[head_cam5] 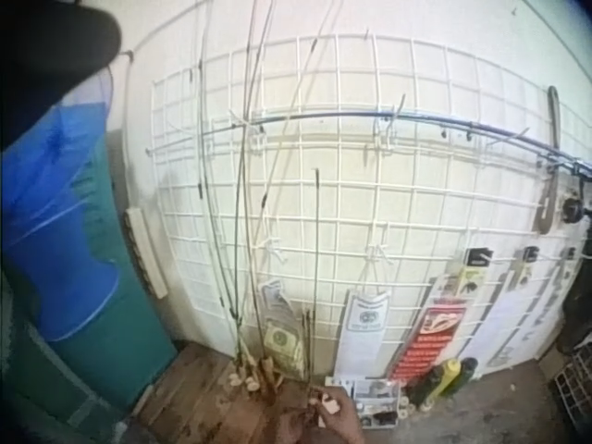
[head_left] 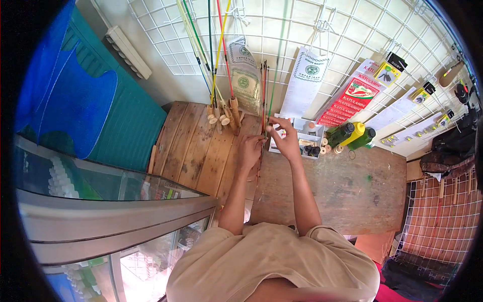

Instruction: Repair or prepare a fishing rod by threading a line and attaching a small terminal tackle component.

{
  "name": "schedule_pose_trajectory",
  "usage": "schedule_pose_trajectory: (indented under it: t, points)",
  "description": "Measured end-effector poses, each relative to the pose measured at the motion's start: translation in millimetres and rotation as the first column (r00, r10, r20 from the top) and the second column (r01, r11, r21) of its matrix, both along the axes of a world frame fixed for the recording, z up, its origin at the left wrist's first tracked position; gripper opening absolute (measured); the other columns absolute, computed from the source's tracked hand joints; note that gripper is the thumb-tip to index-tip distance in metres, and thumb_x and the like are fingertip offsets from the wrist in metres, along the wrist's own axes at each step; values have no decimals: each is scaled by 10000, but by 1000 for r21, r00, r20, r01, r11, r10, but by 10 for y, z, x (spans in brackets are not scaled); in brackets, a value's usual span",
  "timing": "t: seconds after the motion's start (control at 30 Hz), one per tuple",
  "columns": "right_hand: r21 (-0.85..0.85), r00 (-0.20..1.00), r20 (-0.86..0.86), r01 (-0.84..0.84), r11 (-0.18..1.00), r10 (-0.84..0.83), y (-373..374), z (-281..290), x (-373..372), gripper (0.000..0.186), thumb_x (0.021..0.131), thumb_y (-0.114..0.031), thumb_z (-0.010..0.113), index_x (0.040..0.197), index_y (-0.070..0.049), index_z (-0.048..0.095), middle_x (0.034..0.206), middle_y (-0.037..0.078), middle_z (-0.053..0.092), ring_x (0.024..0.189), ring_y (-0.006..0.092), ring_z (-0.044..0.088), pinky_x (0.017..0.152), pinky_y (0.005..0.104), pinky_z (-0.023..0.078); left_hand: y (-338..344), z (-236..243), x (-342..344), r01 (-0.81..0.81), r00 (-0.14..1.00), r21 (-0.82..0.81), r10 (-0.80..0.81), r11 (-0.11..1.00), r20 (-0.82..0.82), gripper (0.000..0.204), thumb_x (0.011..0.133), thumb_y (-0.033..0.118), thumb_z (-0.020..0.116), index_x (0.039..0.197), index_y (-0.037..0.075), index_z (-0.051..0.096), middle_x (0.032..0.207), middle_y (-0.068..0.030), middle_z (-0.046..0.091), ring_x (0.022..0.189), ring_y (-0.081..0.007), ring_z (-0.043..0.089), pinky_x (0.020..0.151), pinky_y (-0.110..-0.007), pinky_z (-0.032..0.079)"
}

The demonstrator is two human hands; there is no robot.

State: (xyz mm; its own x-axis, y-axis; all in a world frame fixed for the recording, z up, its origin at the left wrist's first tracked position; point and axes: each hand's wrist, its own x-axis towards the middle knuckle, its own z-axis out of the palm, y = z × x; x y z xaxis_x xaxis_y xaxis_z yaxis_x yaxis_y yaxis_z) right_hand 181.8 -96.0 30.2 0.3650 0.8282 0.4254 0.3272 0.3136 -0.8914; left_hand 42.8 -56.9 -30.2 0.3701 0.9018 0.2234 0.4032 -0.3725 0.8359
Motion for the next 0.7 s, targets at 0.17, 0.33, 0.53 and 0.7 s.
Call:
schedule_pose_trajectory:
  t: [0.17,0.33,0.53,0.7]
  points:
    - [-100,983,185,-1,995,20,-145,-403,47,314,812,-93,674,1125,-80,658,974,115,665,905,241,586,766,324,479,-22,349,48,-17,999,127,11,992,47,152,821,93,654,962,75,708,907,-96,688,913,-280,588,808,-365,474]
    - [-314,975,135,-125,941,175,-198,-710,18,217,818,-50,682,1029,-7,659,1016,133,651,916,236,625,769,316,521,-37,656,116,-2,991,220,-27,975,129,145,839,106,652,971,78,703,905,-42,694,903,-260,572,809,-362,471]
    - [-73,996,84,-9,997,15,-180,-394,-18,127,805,-19,693,932,-12,694,833,78,666,813,184,581,696,294,479,-70,610,134,-70,967,266,0,961,256,234,836,138,680,1069,115,686,958,-52,693,921,-255,580,845,-366,467]
    - [-4,996,88,22,1000,-22,-210,-30,76,116,834,-70,683,939,-39,719,893,46,706,860,169,537,759,295,464,-197,99,65,77,985,-13,-74,997,154,218,819,138,697,1035,104,705,989,-83,686,964,-259,592,848,-372,474]
